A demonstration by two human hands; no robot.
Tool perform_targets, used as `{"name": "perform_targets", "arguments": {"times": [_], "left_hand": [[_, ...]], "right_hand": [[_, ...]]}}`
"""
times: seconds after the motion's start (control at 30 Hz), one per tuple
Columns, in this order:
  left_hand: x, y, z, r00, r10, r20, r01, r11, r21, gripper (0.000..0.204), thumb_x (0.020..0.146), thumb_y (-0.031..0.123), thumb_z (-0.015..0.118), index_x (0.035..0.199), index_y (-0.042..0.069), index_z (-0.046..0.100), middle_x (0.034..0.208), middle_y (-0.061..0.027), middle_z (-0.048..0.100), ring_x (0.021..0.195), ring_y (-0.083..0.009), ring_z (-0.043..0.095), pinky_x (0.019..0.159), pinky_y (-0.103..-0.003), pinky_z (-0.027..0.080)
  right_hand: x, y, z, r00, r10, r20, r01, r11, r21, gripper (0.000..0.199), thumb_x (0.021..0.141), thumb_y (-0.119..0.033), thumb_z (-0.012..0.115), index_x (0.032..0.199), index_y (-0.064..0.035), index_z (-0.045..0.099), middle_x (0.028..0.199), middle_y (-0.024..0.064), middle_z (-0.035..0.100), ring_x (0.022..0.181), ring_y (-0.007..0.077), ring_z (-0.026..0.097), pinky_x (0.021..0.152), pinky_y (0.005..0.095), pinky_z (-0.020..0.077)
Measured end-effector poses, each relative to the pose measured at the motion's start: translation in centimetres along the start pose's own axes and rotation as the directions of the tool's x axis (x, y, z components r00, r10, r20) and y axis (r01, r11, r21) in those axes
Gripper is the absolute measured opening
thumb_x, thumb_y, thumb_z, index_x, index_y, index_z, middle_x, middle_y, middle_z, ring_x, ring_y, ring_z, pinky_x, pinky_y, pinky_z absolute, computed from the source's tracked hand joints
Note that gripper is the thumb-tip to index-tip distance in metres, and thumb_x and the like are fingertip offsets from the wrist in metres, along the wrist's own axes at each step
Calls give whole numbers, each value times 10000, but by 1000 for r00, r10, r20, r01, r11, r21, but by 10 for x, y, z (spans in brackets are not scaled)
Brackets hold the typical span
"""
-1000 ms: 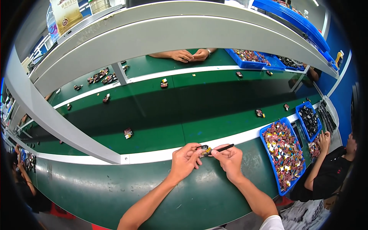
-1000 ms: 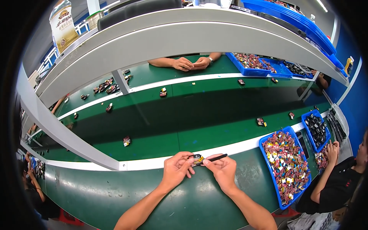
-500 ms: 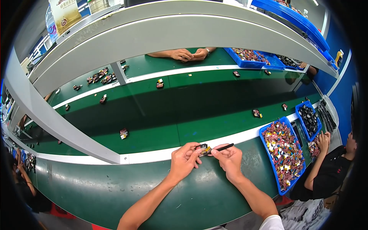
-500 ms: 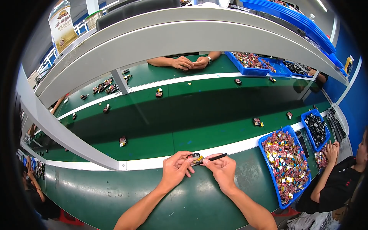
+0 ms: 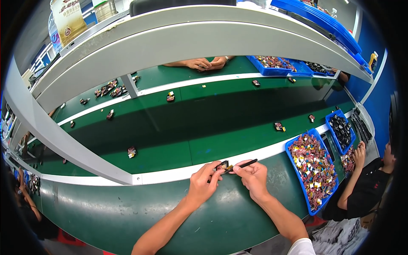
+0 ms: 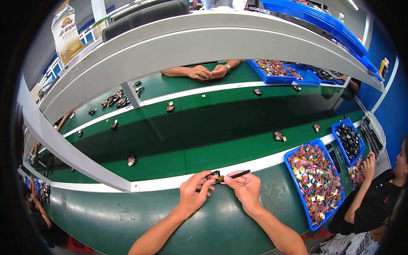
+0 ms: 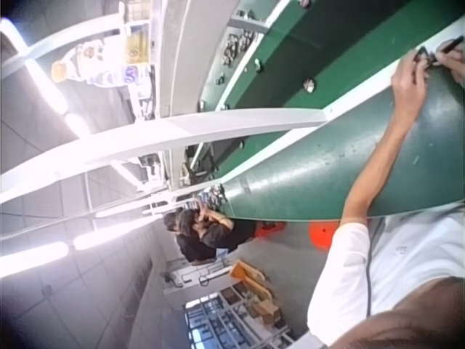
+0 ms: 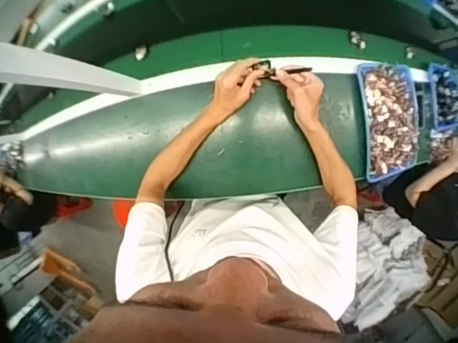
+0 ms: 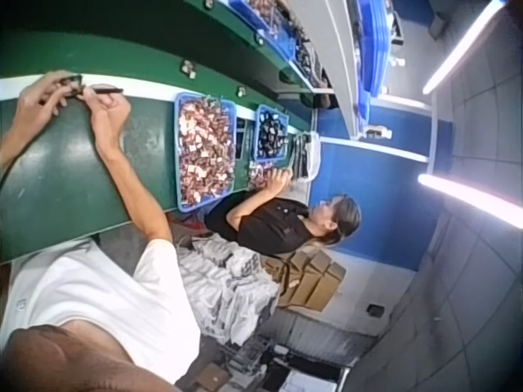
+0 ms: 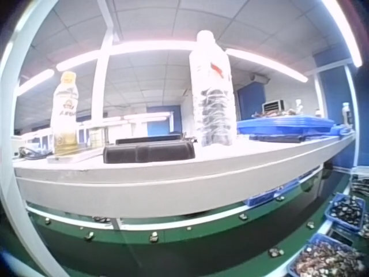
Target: The recorder is assembling small electronic or mechanical components on a manufacturing assembly line, using a small tool to manipulate parts.
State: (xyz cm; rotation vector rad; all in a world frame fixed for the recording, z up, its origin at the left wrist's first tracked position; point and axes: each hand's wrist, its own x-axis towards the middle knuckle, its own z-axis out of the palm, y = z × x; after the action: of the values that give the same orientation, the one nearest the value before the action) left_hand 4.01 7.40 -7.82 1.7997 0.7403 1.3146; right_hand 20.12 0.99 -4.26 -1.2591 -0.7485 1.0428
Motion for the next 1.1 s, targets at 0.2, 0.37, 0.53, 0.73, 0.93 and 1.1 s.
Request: {"name": "perform_targets", "arguments": {"times": [0.2,0.37,0.53,0.73,0.93,1.1], "left_hand": [[1,2,-1,993,-116,31,119,988,-97,260,929,-21,664,1183,-71,644,911,-157,727,690,-177,728,497,-249,572],[9,-9,-13,921,-321,219,382,851,-361,280,975,51,637,1222,-82,634,922,-165,720,670,-198,716,499,-266,572],[13,-8,-17,872,-380,310,486,750,-449,273,993,102,634,1201,-75,650,896,-149,711,649,-178,701,508,-265,566],[14,-11,-21,851,-384,359,521,705,-481,267,1006,111,613,1198,-71,644,914,-155,707,652,-186,700,518,-268,566],[12,-11,-21,856,-365,365,510,707,-490,264,1008,109,609,1200,-68,644,914,-154,706,659,-192,703,520,-273,570],[12,-11,-21,876,-341,341,477,720,-505,258,1004,99,611,1200,-66,645,893,-148,709,663,-197,706,517,-274,569]], "right_hand": [[2,8,-1,997,-78,19,77,996,35,79,903,-52,715,938,4,672,825,122,754,444,-4,389,398,193,220],[2,12,-1,986,-163,32,162,986,24,87,894,12,707,963,25,655,867,132,747,605,47,582,492,182,380],[1,17,-3,964,-259,53,259,966,9,124,884,80,696,988,53,634,912,144,734,859,140,711,700,209,539],[-3,20,-1,934,-353,52,356,930,-91,119,869,69,738,968,52,674,856,77,718,708,39,622,580,176,457],[-3,21,1,924,-380,44,383,916,-120,93,869,53,751,937,36,690,779,23,698,597,-17,492,508,163,344],[-3,20,2,923,-381,51,384,918,-100,96,866,54,753,938,36,692,759,8,685,578,-30,460,491,162,313]]}}
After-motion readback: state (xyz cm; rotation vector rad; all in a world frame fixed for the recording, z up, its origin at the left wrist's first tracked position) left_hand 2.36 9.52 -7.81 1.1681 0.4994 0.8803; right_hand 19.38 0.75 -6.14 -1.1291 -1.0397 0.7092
